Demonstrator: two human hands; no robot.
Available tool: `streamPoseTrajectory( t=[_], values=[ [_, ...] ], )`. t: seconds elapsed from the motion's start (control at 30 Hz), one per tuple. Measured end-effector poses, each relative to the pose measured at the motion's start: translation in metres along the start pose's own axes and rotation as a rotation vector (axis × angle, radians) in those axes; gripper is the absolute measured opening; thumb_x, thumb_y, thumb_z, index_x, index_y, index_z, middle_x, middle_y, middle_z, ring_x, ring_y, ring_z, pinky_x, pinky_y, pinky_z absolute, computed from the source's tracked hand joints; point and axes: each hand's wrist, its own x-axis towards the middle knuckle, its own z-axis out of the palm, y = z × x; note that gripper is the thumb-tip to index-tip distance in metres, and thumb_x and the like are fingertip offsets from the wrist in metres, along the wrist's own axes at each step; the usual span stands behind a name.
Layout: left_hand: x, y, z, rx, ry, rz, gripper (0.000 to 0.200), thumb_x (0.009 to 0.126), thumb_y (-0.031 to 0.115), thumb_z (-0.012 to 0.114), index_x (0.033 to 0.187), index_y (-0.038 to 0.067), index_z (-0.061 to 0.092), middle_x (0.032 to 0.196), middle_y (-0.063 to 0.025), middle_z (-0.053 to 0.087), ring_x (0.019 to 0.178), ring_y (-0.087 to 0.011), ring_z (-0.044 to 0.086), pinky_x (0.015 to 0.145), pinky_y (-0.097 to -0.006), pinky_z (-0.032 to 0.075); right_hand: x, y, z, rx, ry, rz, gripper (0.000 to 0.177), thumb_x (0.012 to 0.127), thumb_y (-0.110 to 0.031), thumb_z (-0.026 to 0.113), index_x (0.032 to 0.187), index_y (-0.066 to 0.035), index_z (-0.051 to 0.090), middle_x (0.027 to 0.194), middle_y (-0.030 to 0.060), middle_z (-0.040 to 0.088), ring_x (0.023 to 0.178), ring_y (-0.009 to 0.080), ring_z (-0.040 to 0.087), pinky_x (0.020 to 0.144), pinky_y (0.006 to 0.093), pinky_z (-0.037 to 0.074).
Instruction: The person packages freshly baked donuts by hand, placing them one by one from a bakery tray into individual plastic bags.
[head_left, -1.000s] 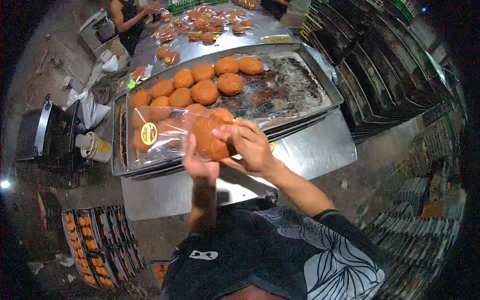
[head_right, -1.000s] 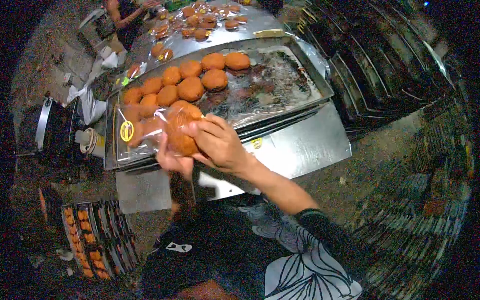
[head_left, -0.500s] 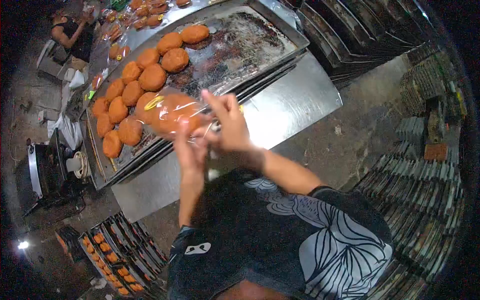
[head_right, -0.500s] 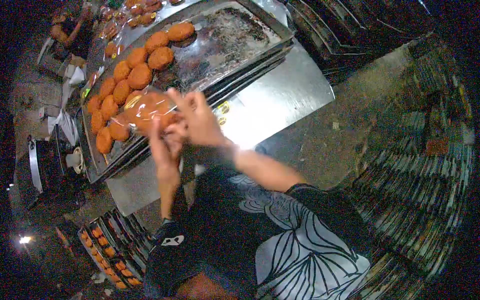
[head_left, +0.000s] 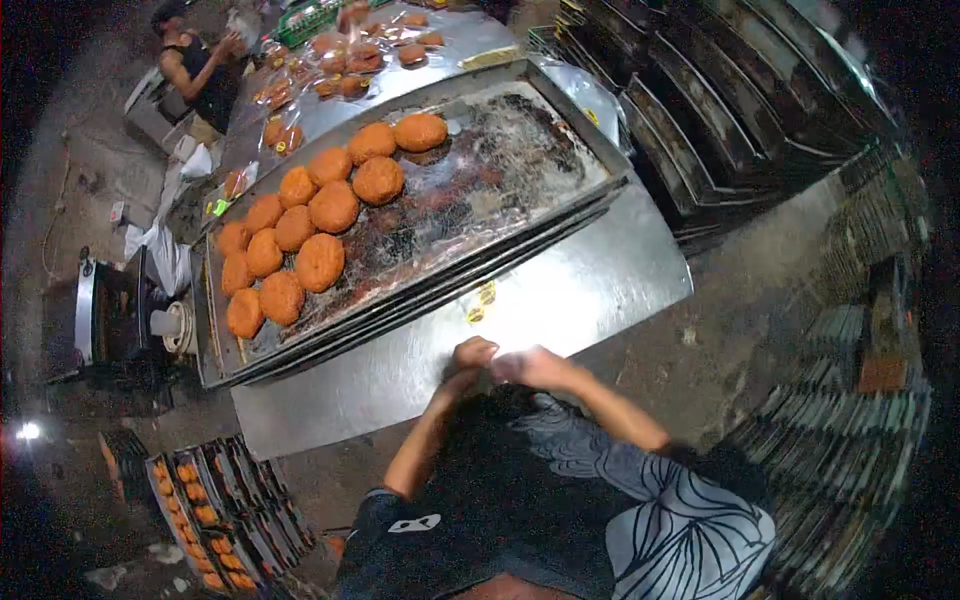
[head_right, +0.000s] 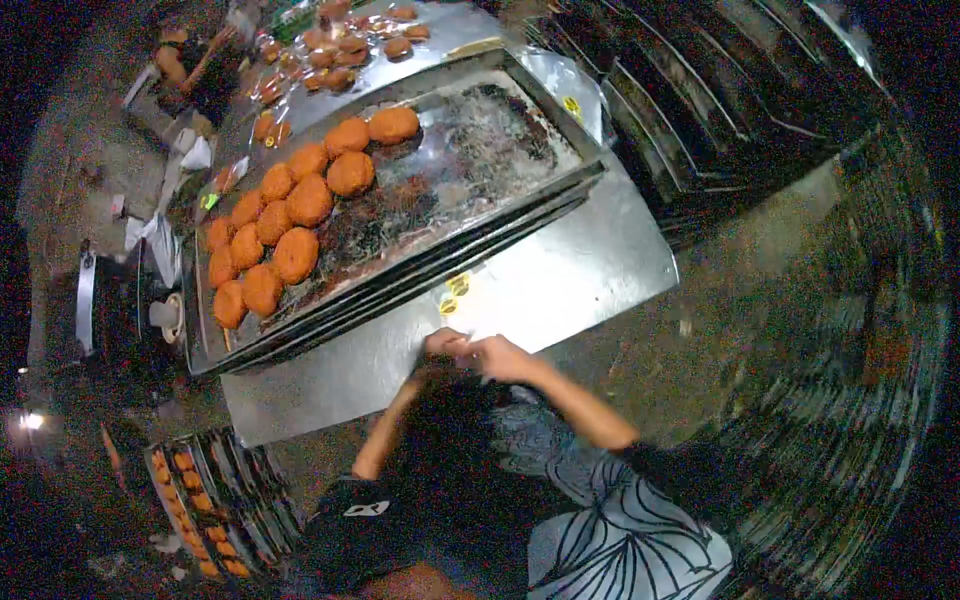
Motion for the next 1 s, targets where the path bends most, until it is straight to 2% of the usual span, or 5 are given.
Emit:
streamPoseTrajectory(
  t=[0.4, 0.53, 0.6, 0.83, 1.0],
  values=[
    [0.02, 0.111, 0.013, 0.095, -0.075, -0.526, 0.024, 0.072, 0.022, 0.064, 0.082, 0.0, 0.062, 0.078, -0.0067, 0.063, 0.067, -0.0109, 0.057, 0.062, -0.026, 0.045, -0.05, 0.012, -0.004, -0.285, 0.309, 0.226, 0.015, 0.079, -0.011, 0.054, 0.089, 0.0, 0.05, 0.067, 0.0137, 0.057, 0.062, 0.0184, 0.056, 0.058, 0.03, 0.045],
    [0.02, 0.123, 0.006, 0.055, 0.148, -0.115, 0.019, 0.07, 0.021, 0.063, 0.072, 0.002, 0.062, 0.068, -0.006, 0.06, 0.061, -0.0162, 0.058, 0.055, -0.0267, 0.045, -0.039, -0.004, 0.01, -0.378, 0.597, 0.057, 0.014, 0.082, -0.013, 0.047, 0.089, -0.001, 0.049, 0.065, 0.0153, 0.056, 0.055, 0.0282, 0.058, 0.051, 0.0335, 0.045],
    [0.025, 0.143, -0.003, 0.225, 0.358, 0.246, 0.007, 0.068, 0.002, 0.06, 0.074, 0.0, 0.062, 0.068, -0.0092, 0.054, 0.062, -0.02, 0.053, 0.056, -0.028, 0.042, -0.023, -0.04, -0.003, 0.361, 0.256, 0.484, 0.018, 0.084, -0.011, 0.043, 0.096, -0.001, 0.05, 0.067, 0.013, 0.058, 0.057, 0.0239, 0.058, 0.05, 0.0329, 0.045],
    [0.0, 0.182, -0.06, -0.841, 0.881, 0.179, 0.04, 0.077, 0.006, 0.055, 0.115, 0.003, 0.043, 0.087, -0.0076, 0.054, 0.081, -0.0175, 0.054, 0.07, -0.0301, 0.045, 0.082, -0.111, 0.031, 1.491, 0.027, -0.306, 0.051, 0.086, -0.033, 0.044, 0.125, -0.003, 0.033, 0.125, 0.0114, 0.04, 0.112, 0.0187, 0.041, 0.093, 0.029, 0.035],
    [-0.071, 0.127, -0.185, -1.149, 1.069, 0.186, 0.039, 0.087, 0.018, 0.041, 0.123, 0.007, 0.031, 0.098, -0.0079, 0.05, 0.094, -0.0185, 0.048, 0.086, -0.0399, 0.039, 0.17, -0.159, 0.071, -0.354, -0.046, -0.647, 0.046, 0.074, -0.02, 0.059, 0.114, -0.003, 0.046, 0.111, 0.0163, 0.052, 0.101, 0.0299, 0.049, 0.089, 0.0387, 0.037]
  ],
)
